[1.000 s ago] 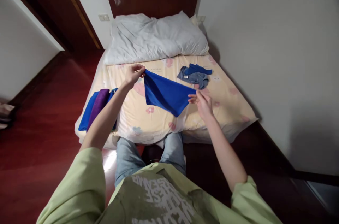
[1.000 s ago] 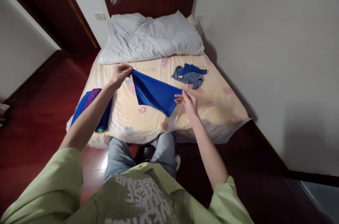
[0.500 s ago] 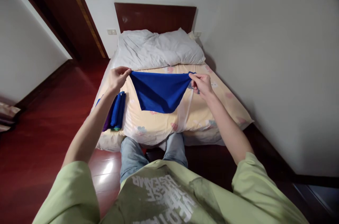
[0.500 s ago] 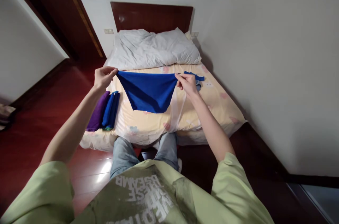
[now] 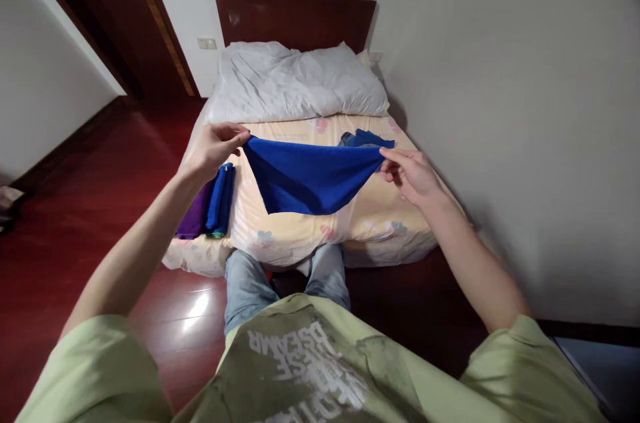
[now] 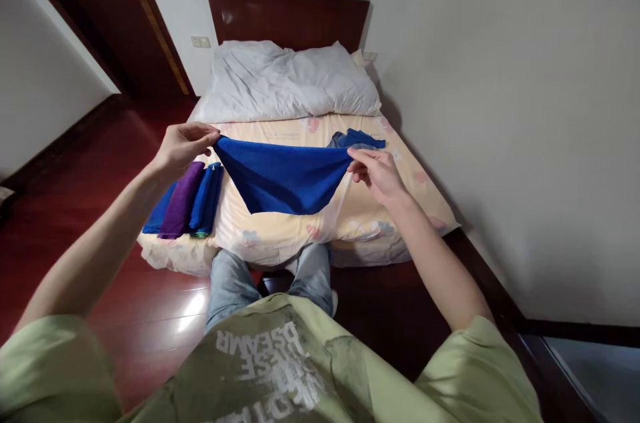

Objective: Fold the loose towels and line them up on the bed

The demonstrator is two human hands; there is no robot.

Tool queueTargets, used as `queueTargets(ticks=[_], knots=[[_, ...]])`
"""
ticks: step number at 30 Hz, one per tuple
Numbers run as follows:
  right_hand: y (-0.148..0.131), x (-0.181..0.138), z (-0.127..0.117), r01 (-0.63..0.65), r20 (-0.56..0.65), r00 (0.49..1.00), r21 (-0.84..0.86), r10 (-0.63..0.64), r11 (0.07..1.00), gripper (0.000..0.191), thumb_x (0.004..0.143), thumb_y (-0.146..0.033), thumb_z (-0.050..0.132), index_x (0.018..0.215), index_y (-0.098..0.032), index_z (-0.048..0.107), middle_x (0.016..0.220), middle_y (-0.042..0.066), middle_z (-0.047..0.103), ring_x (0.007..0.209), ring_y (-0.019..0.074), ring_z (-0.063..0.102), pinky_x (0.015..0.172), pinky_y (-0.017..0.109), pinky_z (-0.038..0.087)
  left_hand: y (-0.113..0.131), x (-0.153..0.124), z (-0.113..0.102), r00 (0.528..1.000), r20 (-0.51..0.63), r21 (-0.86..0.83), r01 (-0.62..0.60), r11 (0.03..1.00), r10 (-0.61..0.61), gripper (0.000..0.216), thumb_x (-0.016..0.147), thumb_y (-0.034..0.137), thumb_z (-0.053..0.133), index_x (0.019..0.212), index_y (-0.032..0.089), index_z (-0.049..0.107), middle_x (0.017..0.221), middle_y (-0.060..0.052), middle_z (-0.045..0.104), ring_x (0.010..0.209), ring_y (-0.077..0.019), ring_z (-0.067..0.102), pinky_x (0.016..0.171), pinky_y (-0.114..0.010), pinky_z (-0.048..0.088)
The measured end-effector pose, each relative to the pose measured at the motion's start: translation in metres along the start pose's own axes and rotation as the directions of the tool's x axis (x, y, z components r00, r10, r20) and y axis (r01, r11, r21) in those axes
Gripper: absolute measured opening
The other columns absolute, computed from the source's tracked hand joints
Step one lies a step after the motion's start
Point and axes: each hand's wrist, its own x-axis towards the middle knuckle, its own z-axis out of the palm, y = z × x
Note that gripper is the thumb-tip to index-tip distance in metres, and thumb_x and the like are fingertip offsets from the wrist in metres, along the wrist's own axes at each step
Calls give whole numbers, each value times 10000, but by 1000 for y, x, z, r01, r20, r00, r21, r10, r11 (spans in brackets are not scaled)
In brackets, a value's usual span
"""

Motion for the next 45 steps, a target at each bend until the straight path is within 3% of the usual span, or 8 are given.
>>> queueTargets(ticks=[7, 15, 23, 26, 30, 34, 37, 45], knots=[[11, 21, 8, -169, 5, 986, 63, 169, 984, 256, 852, -342, 856, 815, -156, 684, 736, 52, 771, 506, 98, 670, 458, 169, 514, -24, 5, 13, 973, 57, -54, 228, 972, -225, 272, 715, 309, 876, 868, 129, 740, 822, -73, 711, 749, -184, 722, 626, -253, 588], [58, 109, 53, -254, -29, 966, 76, 257, 964, 214, 865, -242, 823, 783, -144, 652, 710, 63, 777, 553, 110, 698, 519, 172, 533, -83, 53, 43, 955, 32, -124, 297, 947, -295, 295, 654, 303, 906, 750, 135, 683, 671, -44, 677, 626, -150, 663, 621, -281, 609], [70, 170, 73, 177, -19, 984, -22, -178, 984, 352, 848, -501, 806, 814, -169, 694, 797, 53, 783, 711, 138, 747, 638, 218, 581, -89, 108, 37, 977, -149, -48, -163, 985, 154, 340, 887, 459, 789, 1013, 157, 696, 880, -22, 740, 824, -114, 698, 773, -253, 613], [101, 160, 60, 244, 21, 970, -59, -244, 968, 466, 804, -634, 790, 820, -175, 710, 843, 62, 789, 756, 159, 753, 665, 239, 598, -108, 79, 26, 952, -168, 79, -245, 966, 255, 432, 903, 548, 746, 1036, 140, 705, 944, -42, 754, 860, -116, 707, 790, -249, 598], [185, 116, 51, 67, 44, 997, -57, -65, 996, 531, 713, -681, 817, 818, -166, 737, 827, 67, 784, 681, 137, 708, 628, 230, 572, -173, -14, 27, 979, -136, 217, -119, 969, 151, 418, 894, 570, 699, 963, 159, 726, 926, -66, 758, 847, -163, 724, 762, -256, 587], [287, 49, 57, -312, 32, 947, -149, 319, 938, 518, 639, -665, 828, 733, -170, 706, 736, 41, 745, 559, 93, 609, 502, 188, 451, -252, -123, 48, 981, -57, 316, 196, 928, -188, 320, 890, 455, 625, 1036, 188, 723, 1007, -98, 764, 907, -212, 729, 782, -302, 589], [342, 4, 63, -471, 14, 874, -216, 485, 855, 525, 624, -669, 815, 608, -179, 627, 506, -21, 578, 417, 69, 438, 411, 202, 298, -289, -183, 64, 878, -64, 361, 463, 809, -474, 354, 849, 379, 634, 1147, 195, 689, 949, -90, 767, 904, -238, 738, 845, -349, 587], [384, -21, 61, -501, -83, 865, -123, 494, 857, 630, 516, -782, 789, 641, -196, 594, 496, -75, 436, 455, 62, 331, 442, 226, 215, -307, -204, 69, 778, -151, 326, 621, 713, -609, 317, 822, 473, 622, 973, 207, 705, 914, -98, 778, 960, -282, 742, 923, -376, 562]])
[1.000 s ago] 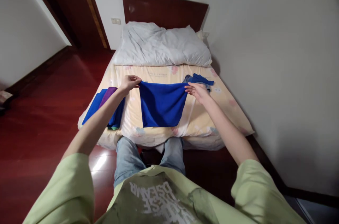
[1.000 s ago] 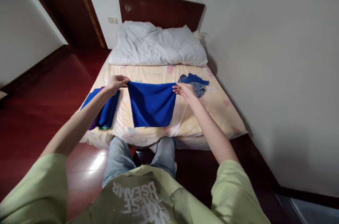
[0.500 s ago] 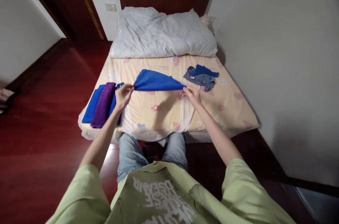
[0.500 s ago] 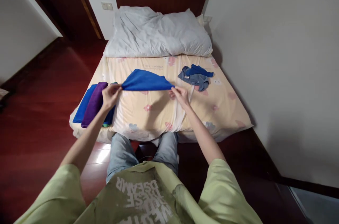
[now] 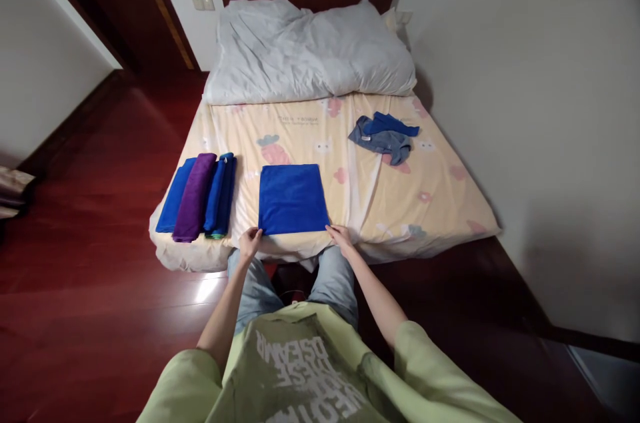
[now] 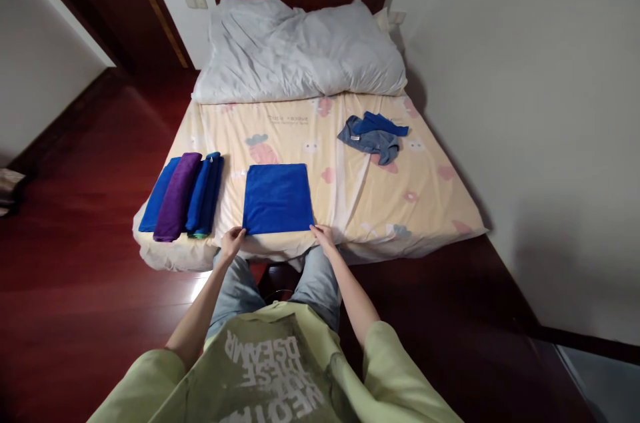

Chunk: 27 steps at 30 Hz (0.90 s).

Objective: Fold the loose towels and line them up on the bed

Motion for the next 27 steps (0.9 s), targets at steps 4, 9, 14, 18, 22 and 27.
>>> queueTargets(ticks=[4, 9, 14, 18, 22, 27], knots=[[3, 2, -9, -38, -21, 999, 54, 40, 998, 582, 488, -704, 835, 665, -184, 644, 533, -57, 487, 487, 67, 377, 457, 216, 244, -4, -3, -7, 999, 24, -33, -34, 999, 34, 375, 816, 527, 587, 959, 198, 693, 926, -89, 770, 936, -272, 729, 853, -352, 576], [9, -1, -19, -88, 0, 996, 68, 88, 994, 536, 483, -609, 861, 739, -163, 705, 508, -62, 492, 477, 65, 382, 454, 207, 230, -20, -19, -13, 995, 64, -30, -70, 997, 72, 372, 814, 553, 591, 927, 213, 694, 945, -81, 772, 962, -266, 734, 863, -337, 577], [10, -1, -21, -115, 38, 993, 53, 113, 992, 508, 500, -570, 867, 745, -163, 688, 489, -67, 496, 450, 57, 365, 440, 202, 211, -20, -20, -15, 994, 98, 39, -60, 997, 56, 344, 806, 541, 615, 871, 217, 710, 928, -81, 789, 972, -288, 740, 929, -377, 562], [2, 4, -22, -139, 79, 987, 29, 136, 990, 458, 544, -534, 866, 739, -166, 676, 496, -64, 495, 436, 54, 364, 425, 195, 199, -10, -2, -19, 984, 171, 47, -64, 997, 55, 439, 802, 599, 619, 918, 193, 738, 940, -96, 796, 956, -291, 751, 900, -367, 570], [-20, 20, -21, -143, 135, 980, -15, 144, 990, 435, 594, -535, 854, 642, -195, 589, 472, -76, 434, 430, 50, 330, 413, 196, 193, 8, 32, -22, 974, 227, 51, -19, 998, 7, 479, 784, 594, 661, 1000, 176, 752, 920, -94, 801, 928, -282, 764, 829, -337, 578], [-55, 63, -8, -38, 170, 984, -116, 57, 993, 455, 615, -563, 826, 592, -199, 553, 468, -67, 429, 468, 58, 320, 444, 209, 185, 37, 90, -14, 980, 196, 6, 27, 1000, -27, 405, 757, 518, 718, 948, 163, 768, 918, -111, 803, 947, -293, 762, 740, -305, 570]])
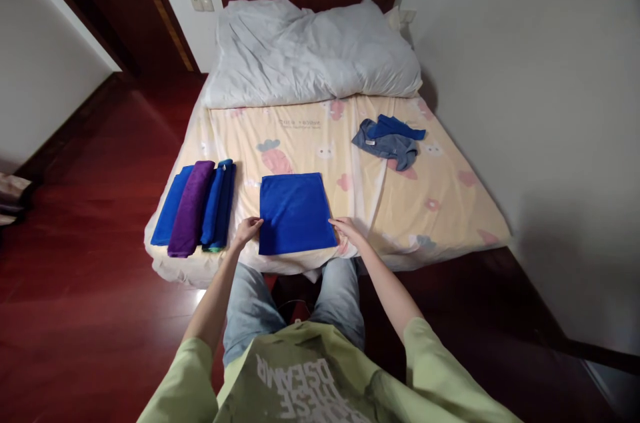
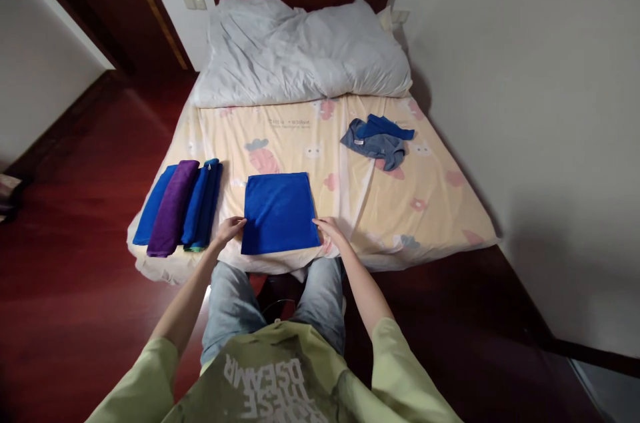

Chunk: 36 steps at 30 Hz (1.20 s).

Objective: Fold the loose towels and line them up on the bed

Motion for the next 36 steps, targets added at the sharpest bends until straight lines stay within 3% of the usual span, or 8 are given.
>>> queueTargets(ticks=[4, 9, 13, 16, 20, 25, 29, 36], knots=[[-27, 55, 7, 65, -50, 996, -128, -72, 990, 389, 653, -540, 785, 598, -190, 626, 483, -42, 478, 493, 90, 393, 471, 228, 227, 21, 54, 5, 999, -29, -36, 27, 999, -28, 425, 768, 515, 727, 976, 148, 771, 904, -109, 799, 850, -269, 763, 657, -284, 561], [-47, 130, 13, 125, -145, 977, -204, -156, 971, 330, 697, -472, 772, 565, -200, 641, 546, -6, 595, 602, 153, 550, 557, 245, 383, 40, 116, 10, 994, -97, -72, 44, 996, -51, 439, 810, 473, 700, 1049, 109, 756, 1006, -144, 793, 850, -241, 754, 639, -257, 550], [-59, 179, 18, 160, -189, 959, -250, -210, 955, 227, 712, -411, 786, 648, -215, 691, 721, 29, 730, 789, 220, 674, 722, 295, 522, 55, 148, 6, 991, -133, -82, 9, 997, -20, 472, 813, 505, 717, 1078, 117, 758, 1031, -138, 792, 832, -225, 743, 648, -254, 548], [-67, 203, 21, 277, -159, 928, -315, -338, 908, 189, 772, -376, 768, 802, -191, 746, 867, 78, 776, 854, 229, 711, 850, 346, 568, 66, 162, 3, 986, -146, -9, -78, 997, 76, 437, 808, 494, 745, 1056, 137, 787, 997, -117, 800, 871, -238, 744, 745, -281, 570], [-73, 217, 21, 383, -58, 888, -454, -456, 804, 198, 852, -297, 721, 979, -157, 776, 988, 121, 780, 873, 216, 717, 887, 352, 573, 77, 170, 2, 985, -76, 86, -151, 985, 157, 455, 793, 513, 783, 1078, 159, 810, 1048, -117, 802, 939, -256, 751, 827, -305, 575], [-77, 217, 17, 356, -26, 896, -552, -443, 754, 167, 925, -219, 633, 994, -167, 776, 992, 117, 785, 920, 221, 729, 911, 340, 560, 82, 173, -6, 968, 140, 207, -233, 950, 207, 425, 775, 513, 823, 1064, 201, 837, 972, -91, 808, 938, -282, 750, 842, -328, 576], [-80, 212, 16, 352, -12, 891, -613, -453, 708, 166, 946, -216, 615, 1004, -187, 768, 1013, 116, 787, 957, 247, 725, 909, 358, 559, 85, 173, -11, 932, 271, 195, -296, 935, 239, 363, 729, 472, 848, 973, 203, 841, 926, -81, 797, 915, -265, 747, 850, -329, 581], [-83, 210, 22, 284, -76, 894, -669, -443, 687, 163, 975, -232, 591, 1004, -199, 748, 1053, 135, 776, 953, 280, 696, 904, 375, 530, 102, 172, -2, 941, 33, 346, -326, 880, 336, 129, 837, 228, 676, 898, 186, 782, 953, -92, 779, 898, -252, 721, 879, -338, 554]])
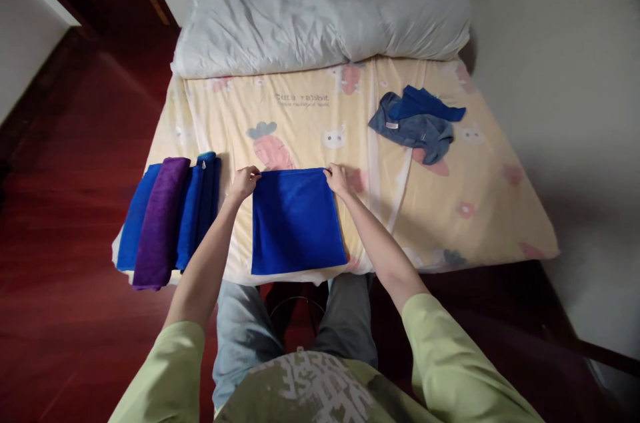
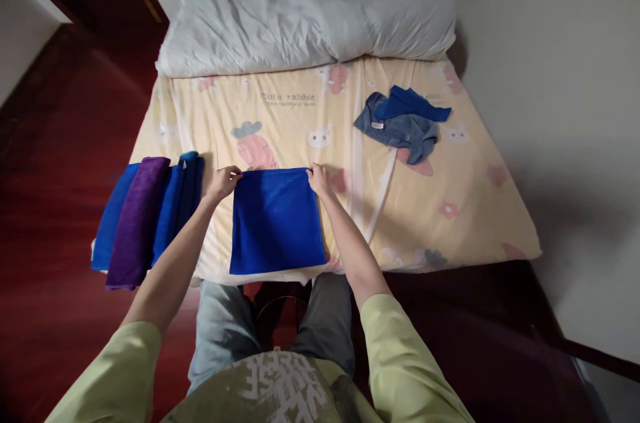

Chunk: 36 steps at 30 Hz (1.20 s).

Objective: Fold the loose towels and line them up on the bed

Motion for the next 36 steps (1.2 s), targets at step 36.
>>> queueTargets(ticks=[36], knots=[[16, 45, 1, -135, -109, 977, 343, 182, 930, 208, 820, -192, 713, 1020, -135, 713, 868, 55, 746, 854, 199, 713, 904, 366, 591, -13, 42, 11, 966, -202, -113, 137, 984, -158, 182, 842, 232, 683, 1004, 152, 658, 996, -71, 712, 879, -193, 678, 870, -318, 550]])
